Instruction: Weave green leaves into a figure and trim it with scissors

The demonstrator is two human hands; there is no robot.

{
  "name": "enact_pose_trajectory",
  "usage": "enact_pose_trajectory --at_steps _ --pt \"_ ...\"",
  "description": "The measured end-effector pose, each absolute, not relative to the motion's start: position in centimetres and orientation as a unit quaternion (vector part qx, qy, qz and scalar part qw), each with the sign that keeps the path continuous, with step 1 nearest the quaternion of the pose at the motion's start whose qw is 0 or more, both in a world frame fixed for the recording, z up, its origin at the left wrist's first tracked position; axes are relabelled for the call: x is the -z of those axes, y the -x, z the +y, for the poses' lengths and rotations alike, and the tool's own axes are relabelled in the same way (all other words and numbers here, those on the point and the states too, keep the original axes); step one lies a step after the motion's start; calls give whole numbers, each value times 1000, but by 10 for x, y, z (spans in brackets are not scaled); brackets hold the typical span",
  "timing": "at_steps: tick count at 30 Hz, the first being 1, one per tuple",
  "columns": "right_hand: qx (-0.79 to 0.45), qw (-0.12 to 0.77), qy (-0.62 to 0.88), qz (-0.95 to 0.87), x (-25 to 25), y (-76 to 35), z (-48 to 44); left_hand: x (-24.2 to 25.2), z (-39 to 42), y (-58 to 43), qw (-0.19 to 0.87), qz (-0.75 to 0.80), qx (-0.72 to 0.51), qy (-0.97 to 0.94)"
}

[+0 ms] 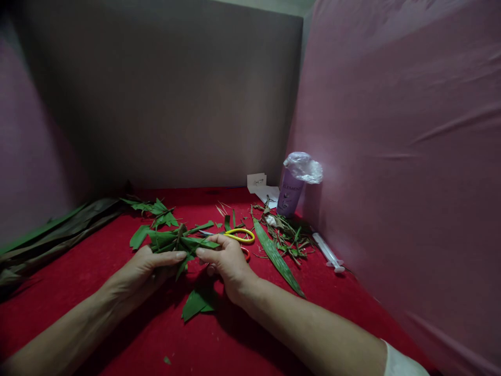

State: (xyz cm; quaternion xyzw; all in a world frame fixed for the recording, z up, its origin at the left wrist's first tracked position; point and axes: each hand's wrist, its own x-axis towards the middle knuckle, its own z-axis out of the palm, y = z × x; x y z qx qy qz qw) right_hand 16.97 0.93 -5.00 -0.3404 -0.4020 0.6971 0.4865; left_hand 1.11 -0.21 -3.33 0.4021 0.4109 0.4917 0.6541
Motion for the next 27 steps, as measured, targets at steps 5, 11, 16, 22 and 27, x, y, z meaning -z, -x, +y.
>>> enact_pose_trajectory --at_steps 5,11,16,22,27 --pt "-668 492 346 -438 51 -169 9 33 -3 -12 652 404 -497 -405" --pt "-628 507 369 -460 52 -168 8 35 -1 -10 646 420 -496 -399" --pt "-617 517 373 -461 50 -167 7 36 -1 -8 643 434 -491 -398" --pt "-629 514 354 -464 52 -167 8 34 -2 -8 635 442 -497 -393" --pt "-615 522 361 -469 53 -167 9 34 0 -8 639 444 -497 -384"
